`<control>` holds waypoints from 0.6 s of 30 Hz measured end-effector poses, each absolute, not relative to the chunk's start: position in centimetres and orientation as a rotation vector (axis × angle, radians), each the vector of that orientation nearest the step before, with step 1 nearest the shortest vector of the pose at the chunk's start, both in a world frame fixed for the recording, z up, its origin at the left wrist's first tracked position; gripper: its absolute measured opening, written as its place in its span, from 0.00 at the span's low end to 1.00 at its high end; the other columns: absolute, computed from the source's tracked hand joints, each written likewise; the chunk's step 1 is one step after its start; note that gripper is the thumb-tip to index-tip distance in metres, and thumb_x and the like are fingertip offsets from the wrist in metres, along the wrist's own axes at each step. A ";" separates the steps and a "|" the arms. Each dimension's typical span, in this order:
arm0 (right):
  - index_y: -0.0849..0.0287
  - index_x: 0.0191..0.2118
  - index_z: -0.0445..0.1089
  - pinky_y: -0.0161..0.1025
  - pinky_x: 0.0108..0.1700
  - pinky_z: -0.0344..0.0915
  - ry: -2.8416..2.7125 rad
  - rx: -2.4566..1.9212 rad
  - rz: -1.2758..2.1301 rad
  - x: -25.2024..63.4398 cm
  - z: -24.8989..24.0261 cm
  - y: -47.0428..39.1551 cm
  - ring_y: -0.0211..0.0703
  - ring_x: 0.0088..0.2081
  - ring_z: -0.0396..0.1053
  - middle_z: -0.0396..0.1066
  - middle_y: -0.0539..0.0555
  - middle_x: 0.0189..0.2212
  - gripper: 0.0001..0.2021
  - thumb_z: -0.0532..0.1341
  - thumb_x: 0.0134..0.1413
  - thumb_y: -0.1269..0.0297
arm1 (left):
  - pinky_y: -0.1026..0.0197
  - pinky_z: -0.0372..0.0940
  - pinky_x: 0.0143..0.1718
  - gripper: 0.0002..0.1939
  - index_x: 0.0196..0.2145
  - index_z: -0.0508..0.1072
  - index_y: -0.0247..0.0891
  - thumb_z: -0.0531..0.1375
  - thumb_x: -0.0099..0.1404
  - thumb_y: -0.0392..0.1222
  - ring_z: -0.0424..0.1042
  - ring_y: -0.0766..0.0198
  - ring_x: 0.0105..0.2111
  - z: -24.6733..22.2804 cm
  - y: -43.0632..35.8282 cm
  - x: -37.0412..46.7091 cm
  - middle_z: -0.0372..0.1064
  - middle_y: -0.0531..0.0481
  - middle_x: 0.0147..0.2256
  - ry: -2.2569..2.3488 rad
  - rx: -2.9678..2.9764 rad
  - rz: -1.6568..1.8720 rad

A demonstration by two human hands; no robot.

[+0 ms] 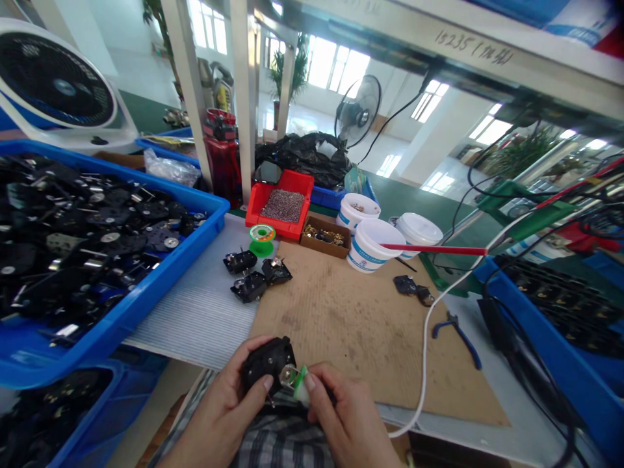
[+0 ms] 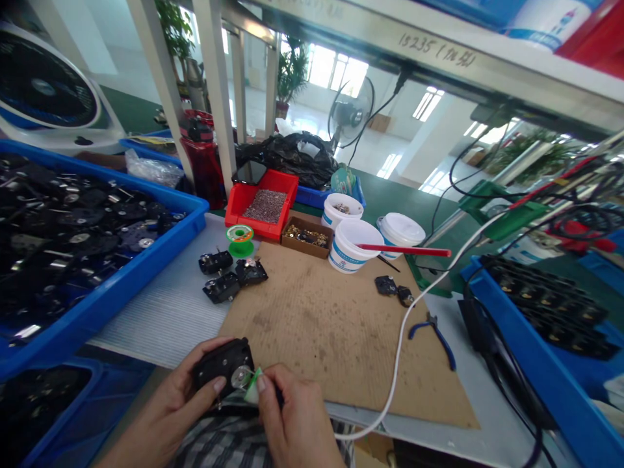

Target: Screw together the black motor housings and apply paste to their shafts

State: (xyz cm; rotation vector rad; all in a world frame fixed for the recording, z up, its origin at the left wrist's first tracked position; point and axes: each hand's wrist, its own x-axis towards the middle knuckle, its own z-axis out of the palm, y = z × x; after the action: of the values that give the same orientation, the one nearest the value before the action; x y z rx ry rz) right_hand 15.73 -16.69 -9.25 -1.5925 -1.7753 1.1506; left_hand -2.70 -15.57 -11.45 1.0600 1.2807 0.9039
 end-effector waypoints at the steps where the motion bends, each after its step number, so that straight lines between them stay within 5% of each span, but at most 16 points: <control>1: 0.59 0.33 0.71 0.32 0.28 0.57 -1.783 -1.594 1.139 15.7 -9.3 -16.7 0.38 0.24 0.67 0.69 0.50 0.21 0.22 0.47 0.67 0.51 | 0.55 0.62 0.55 0.22 0.52 0.66 0.42 0.58 0.61 0.50 0.69 0.53 0.52 -11.5 -15.5 -2.7 0.72 0.47 0.49 1.287 1.070 0.906; 18: 0.58 0.33 0.71 0.32 0.28 0.55 -1.889 -1.586 1.017 14.0 -9.3 -14.9 0.39 0.24 0.67 0.68 0.49 0.21 0.18 0.48 0.66 0.58 | 0.57 0.65 0.55 0.22 0.52 0.69 0.47 0.61 0.61 0.53 0.71 0.52 0.52 -11.8 -15.0 -4.0 0.74 0.50 0.50 1.308 1.012 0.979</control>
State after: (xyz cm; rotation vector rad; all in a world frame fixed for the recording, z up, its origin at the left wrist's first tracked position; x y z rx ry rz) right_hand 13.98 -14.87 -9.30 -1.5860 -1.8887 1.0167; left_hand -3.99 -14.97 -11.82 1.0119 1.3079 0.9787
